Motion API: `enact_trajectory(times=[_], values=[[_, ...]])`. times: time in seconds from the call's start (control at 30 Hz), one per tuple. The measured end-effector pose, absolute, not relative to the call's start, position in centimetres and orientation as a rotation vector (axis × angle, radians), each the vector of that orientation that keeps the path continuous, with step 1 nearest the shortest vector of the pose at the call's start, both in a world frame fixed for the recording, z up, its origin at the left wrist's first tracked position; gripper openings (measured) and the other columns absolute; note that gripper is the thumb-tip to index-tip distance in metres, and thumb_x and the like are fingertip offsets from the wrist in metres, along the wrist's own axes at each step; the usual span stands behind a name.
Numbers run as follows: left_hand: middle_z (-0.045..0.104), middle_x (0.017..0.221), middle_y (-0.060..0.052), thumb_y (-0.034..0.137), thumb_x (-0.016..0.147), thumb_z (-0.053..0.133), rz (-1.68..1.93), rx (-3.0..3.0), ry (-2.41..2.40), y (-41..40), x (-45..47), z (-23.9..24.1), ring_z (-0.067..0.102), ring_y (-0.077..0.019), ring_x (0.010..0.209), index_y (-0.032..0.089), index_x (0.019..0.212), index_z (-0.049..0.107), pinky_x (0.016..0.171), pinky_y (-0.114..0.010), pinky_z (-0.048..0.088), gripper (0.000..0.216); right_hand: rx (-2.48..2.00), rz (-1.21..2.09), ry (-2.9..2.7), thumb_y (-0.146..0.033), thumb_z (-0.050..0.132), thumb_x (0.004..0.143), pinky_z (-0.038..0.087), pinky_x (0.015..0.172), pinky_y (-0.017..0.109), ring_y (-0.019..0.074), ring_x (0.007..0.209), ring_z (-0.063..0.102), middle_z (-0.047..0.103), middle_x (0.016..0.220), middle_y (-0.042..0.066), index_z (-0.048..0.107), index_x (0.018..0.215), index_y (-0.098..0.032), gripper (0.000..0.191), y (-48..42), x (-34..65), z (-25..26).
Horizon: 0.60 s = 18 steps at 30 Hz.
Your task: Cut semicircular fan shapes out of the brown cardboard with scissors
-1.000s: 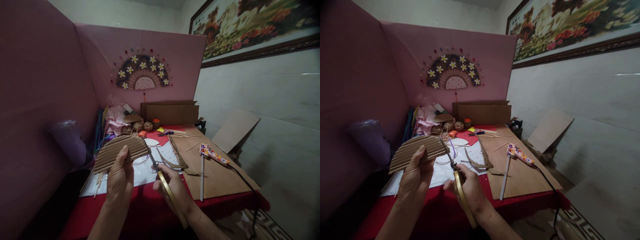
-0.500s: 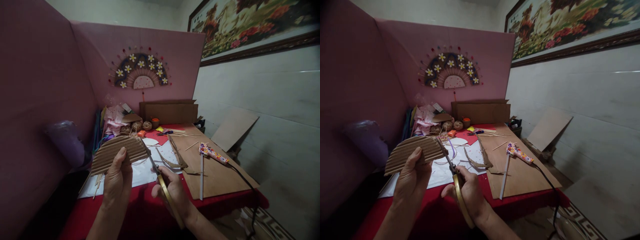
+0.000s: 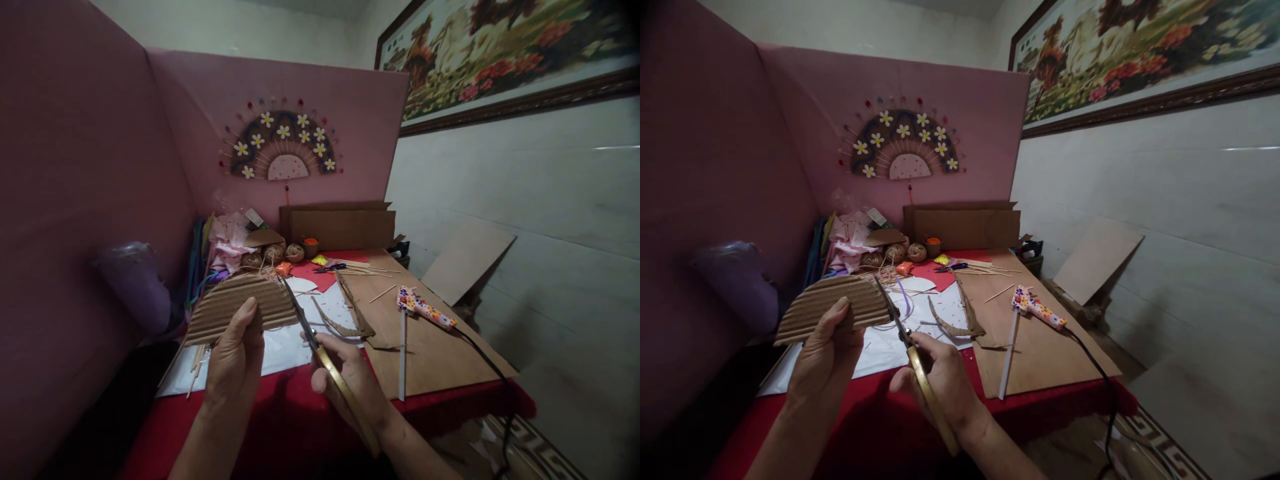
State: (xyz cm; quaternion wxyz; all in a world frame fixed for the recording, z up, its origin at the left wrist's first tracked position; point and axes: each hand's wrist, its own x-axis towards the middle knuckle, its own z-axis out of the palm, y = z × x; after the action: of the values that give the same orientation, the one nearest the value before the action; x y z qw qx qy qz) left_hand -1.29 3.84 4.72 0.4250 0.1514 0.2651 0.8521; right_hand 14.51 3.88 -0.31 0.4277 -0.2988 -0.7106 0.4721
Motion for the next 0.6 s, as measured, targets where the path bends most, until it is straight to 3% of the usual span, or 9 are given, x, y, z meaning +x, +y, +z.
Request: enact_trajectory(times=[0.37,0.6], values=[[0.074,0.088,0.002,0.000,0.071,0.064,2.133,0.404,0.686,3.6,-1.1,4.9,0.068,-0.0102,0.082,0.019,0.093,0.070,0.083,-0.020,0.054,0.030,-0.772,1.195,-1.711,-0.053,0.066,0.074,0.026,0.048,0.021,0.0093,0.054,0.033,0.039,0.055,-0.006,0.058,0.084,-0.016,0.039,4.4,14.1,-2.4],[0.074,0.088,0.002,0.000,0.070,0.064,2.095,0.419,0.686,3.6,-1.3,5.0,0.069,-0.0117,0.085,0.022,0.091,0.070,0.082,-0.022,0.055,0.031,-0.780,1.159,-1.708,-0.065,0.063,0.070,0.031,0.047,0.022,0.0100,0.049,0.035,0.044,0.052,-0.004,0.062,0.084,-0.015,0.052,4.2,13.9,-2.1]])
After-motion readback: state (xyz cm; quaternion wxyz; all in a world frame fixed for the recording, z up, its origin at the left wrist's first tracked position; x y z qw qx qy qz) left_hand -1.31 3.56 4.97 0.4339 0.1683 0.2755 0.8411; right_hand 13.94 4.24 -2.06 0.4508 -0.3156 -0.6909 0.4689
